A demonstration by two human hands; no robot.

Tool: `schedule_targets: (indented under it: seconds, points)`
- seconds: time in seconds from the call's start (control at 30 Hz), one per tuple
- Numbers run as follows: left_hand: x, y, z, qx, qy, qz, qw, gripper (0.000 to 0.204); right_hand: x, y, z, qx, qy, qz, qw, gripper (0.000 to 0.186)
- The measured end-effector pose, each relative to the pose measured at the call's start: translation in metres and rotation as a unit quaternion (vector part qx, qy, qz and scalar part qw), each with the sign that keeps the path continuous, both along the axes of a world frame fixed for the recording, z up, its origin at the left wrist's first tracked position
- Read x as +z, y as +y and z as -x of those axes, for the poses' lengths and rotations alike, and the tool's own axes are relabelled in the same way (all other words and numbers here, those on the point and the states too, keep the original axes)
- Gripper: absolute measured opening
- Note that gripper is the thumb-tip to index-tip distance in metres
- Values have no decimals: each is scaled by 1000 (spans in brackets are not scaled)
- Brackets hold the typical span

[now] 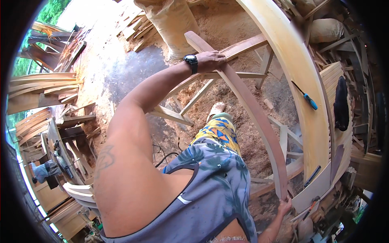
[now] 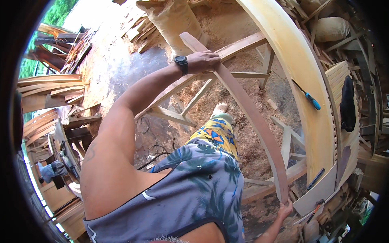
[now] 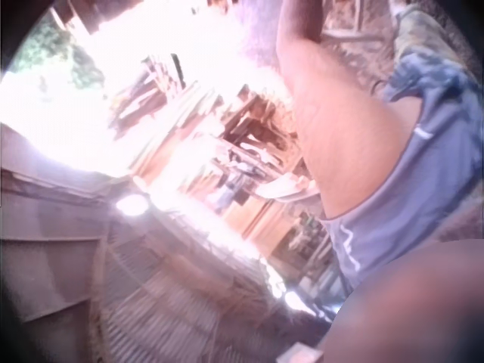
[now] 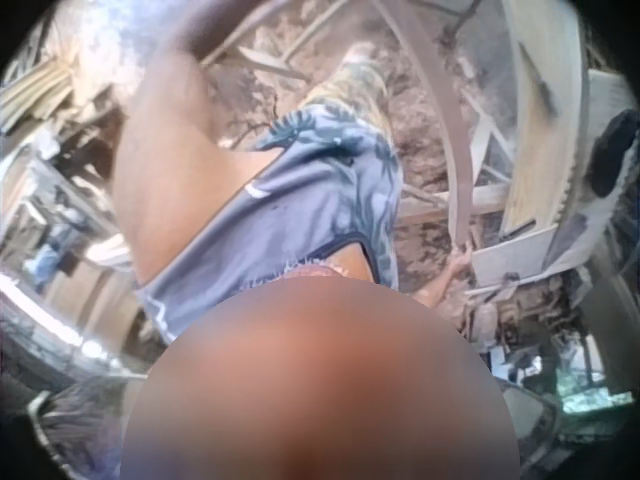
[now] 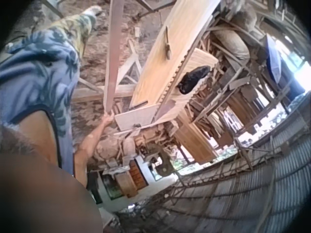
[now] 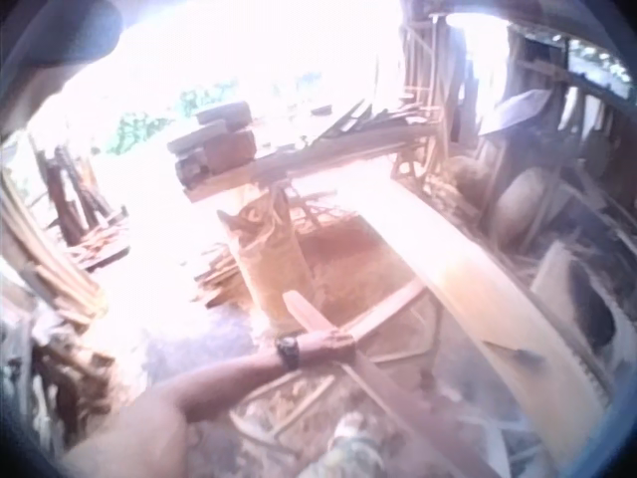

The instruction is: Assembling and marking wooden furniture pieces using a hammer and pencil.

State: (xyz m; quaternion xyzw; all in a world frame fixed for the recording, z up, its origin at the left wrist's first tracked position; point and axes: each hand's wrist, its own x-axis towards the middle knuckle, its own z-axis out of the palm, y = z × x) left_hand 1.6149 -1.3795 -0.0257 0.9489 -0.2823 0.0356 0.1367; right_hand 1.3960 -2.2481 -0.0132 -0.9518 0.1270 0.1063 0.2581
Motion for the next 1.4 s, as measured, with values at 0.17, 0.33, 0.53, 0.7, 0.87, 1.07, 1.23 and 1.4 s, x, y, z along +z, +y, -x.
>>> schedule_targets:
  seconds: [0.17,0.33,0.53,0.7,0.87,1.07,1.23,1.4]
  points:
    - [3,-3,8,44,43,92,994,53,12,17,-4,7,67,145,987,54]
    - [4,-10,12,86,40,104,990,54,13,41,-3,-22,88,233,968,56]
    - [28,-25,20,126,109,122,978,62,2,41,-10,-15,145,326,934,45]
    - [12,-29,18,112,76,112,984,62,-8,6,-3,31,101,365,925,50]
    - [33,-36,5,123,97,96,983,58,-10,8,-15,32,200,411,889,53]
    - [17,-34,7,95,84,17,992,58,6,28,-21,-17,216,426,878,41]
    - [21,-42,8,94,76,14,993,58,13,38,-22,-12,206,392,897,35]
    - [19,-47,6,96,88,0,992,61,22,46,-28,-5,183,370,911,33]
